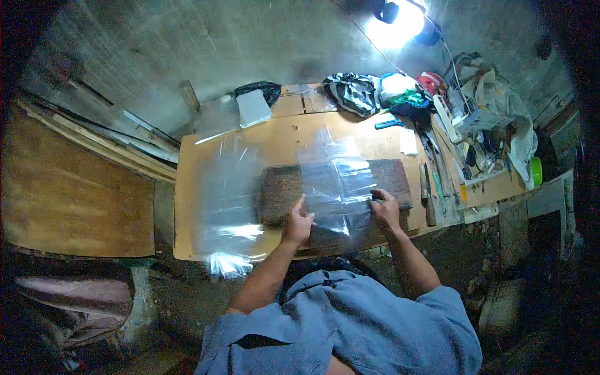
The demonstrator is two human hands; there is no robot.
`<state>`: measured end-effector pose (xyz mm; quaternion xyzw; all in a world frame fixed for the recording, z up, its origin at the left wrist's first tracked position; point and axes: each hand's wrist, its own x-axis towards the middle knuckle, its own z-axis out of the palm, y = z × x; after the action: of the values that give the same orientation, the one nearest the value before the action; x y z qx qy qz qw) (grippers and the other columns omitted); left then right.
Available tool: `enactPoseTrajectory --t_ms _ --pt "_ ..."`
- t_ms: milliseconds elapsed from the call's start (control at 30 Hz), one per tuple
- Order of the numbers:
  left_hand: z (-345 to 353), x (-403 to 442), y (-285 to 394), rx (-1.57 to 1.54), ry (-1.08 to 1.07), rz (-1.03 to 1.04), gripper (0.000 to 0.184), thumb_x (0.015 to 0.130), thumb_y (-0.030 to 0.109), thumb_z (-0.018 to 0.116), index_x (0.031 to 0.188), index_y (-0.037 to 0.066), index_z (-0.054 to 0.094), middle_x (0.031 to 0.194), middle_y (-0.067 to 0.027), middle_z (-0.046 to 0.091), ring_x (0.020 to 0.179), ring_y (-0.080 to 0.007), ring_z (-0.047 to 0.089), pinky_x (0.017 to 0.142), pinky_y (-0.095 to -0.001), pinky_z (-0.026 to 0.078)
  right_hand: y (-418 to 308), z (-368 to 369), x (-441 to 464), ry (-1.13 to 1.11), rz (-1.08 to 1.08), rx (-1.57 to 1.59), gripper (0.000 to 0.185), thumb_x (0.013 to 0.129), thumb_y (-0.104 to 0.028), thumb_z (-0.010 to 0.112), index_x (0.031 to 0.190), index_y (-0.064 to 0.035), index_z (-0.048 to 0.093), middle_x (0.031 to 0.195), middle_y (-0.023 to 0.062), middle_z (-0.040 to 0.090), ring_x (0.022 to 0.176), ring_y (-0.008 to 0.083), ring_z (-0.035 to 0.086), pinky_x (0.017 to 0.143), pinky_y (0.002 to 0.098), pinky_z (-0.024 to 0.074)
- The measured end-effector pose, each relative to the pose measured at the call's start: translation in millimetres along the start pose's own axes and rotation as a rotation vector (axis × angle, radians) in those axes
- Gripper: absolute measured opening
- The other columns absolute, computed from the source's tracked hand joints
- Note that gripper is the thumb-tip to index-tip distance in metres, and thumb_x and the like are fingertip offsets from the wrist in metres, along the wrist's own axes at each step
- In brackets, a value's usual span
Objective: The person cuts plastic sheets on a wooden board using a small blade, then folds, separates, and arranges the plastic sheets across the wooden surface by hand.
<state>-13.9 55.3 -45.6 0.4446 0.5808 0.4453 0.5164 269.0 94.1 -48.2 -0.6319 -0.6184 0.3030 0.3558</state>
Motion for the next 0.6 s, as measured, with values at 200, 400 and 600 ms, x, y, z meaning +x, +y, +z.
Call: enactPoseTrajectory --t_ms 200,400,600 --pt "-20.7 -18.5 26.0 0.292 0.152 0.229 0.055 0.077 0.007 0.066 0.129 0.003 0.047 0.131 -0.0190 0.045 0.103 -0.0271 0.056 0.081 -0.0381 0.048 -18.8 -8.6 -6.4 0.112 -0.141 -0.313 0.038 0.071 -0.012 0.070 0.107 -0.0086 0.062 0.099 0.0149 0.059 0.094 0.0309 0.057 0.082 0.0368 0.0476" --pt "-98.6 -48.0 25.7 0.883 0.444 0.262 0.049 0.085 0.023 0.058 0.130 0.009 0.048 0.138 -0.0146 0.041 0.127 -0.0331 0.037 0.102 -0.0506 0.028 -31.8 -22.1 -16.0 0.124 -0.094 -0.230 0.036 0.072 -0.014 0.070 0.106 -0.0065 0.062 0.099 0.0148 0.058 0.090 0.0296 0.056 0.079 0.0364 0.0472" --pt "-156.8 -66.9 -7.7 1.201 0.516 -0.069 0.057 0.088 0.032 0.056 0.140 0.020 0.037 0.146 -0.0070 0.032 0.135 -0.0289 0.026 0.102 -0.0585 0.018 -52.7 -25.9 -23.5 0.135 -0.114 -0.221 0.028 0.077 -0.011 0.067 0.104 -0.0051 0.063 0.096 0.0115 0.060 0.077 0.0224 0.058 0.070 0.0325 0.0486"
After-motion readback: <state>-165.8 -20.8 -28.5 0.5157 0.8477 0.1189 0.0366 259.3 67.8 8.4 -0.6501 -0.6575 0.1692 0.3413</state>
